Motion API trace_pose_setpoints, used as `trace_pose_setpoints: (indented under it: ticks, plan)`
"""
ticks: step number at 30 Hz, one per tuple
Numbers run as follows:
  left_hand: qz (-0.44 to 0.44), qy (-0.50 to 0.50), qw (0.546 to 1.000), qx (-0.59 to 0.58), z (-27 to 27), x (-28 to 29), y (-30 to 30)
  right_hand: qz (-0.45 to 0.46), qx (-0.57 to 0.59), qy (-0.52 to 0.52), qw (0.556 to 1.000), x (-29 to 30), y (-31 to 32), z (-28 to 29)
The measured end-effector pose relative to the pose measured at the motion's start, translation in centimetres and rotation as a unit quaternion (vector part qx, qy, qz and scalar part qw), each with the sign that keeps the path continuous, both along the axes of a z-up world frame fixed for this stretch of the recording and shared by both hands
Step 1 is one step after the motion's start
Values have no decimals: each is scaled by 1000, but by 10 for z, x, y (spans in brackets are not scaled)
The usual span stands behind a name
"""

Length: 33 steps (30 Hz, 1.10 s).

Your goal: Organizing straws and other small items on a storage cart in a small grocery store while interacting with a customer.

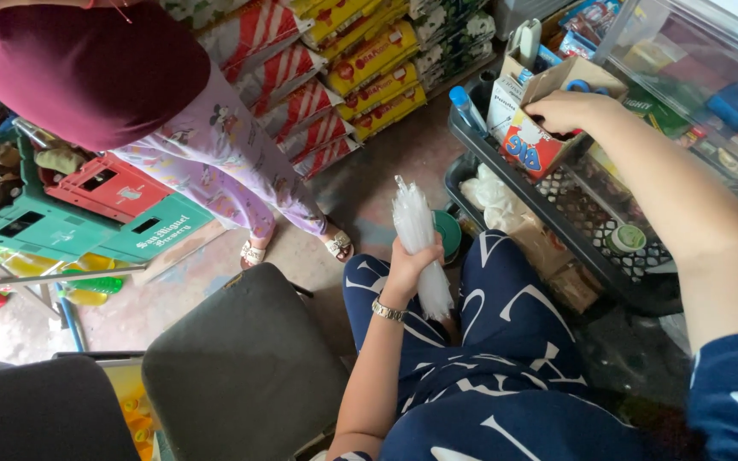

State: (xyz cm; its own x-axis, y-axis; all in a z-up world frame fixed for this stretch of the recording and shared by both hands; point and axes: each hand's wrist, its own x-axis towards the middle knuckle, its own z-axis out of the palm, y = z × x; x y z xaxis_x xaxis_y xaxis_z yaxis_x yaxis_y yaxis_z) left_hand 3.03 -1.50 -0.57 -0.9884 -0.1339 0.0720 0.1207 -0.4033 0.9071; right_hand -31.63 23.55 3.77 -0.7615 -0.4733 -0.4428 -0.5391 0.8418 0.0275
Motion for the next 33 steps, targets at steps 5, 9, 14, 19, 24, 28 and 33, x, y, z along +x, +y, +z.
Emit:
trace_pose_setpoints:
  ticks: [5, 9, 14, 19, 24, 28, 33]
  plan:
    - [-12, 3, 1000, 6, -13, -4, 1, -14, 28, 23, 999, 10, -4, 4]
    - [-6, -2, 1000, 9, -6, -2, 2, -30, 72, 33, 996, -6, 1, -24]
    - [-1, -8, 1000, 7, -20, -5, -3, -120, 42, 26, 992, -8, -4, -7]
    - [-42, -8, 998, -39, -17, -7, -2, -103, 189, 85, 973, 44, -32, 43]
    - [-51, -17, 998, -45, -18, -10, 0, -59, 167, 116, 977, 51, -30, 44]
    - [-51, -39, 997, -41, -23, -13, 3, 0, 83, 31, 996, 52, -29, 47]
    - [-53, -36, 996, -60, -7, -13, 10, 43, 132, 50, 989, 44, -19, 42]
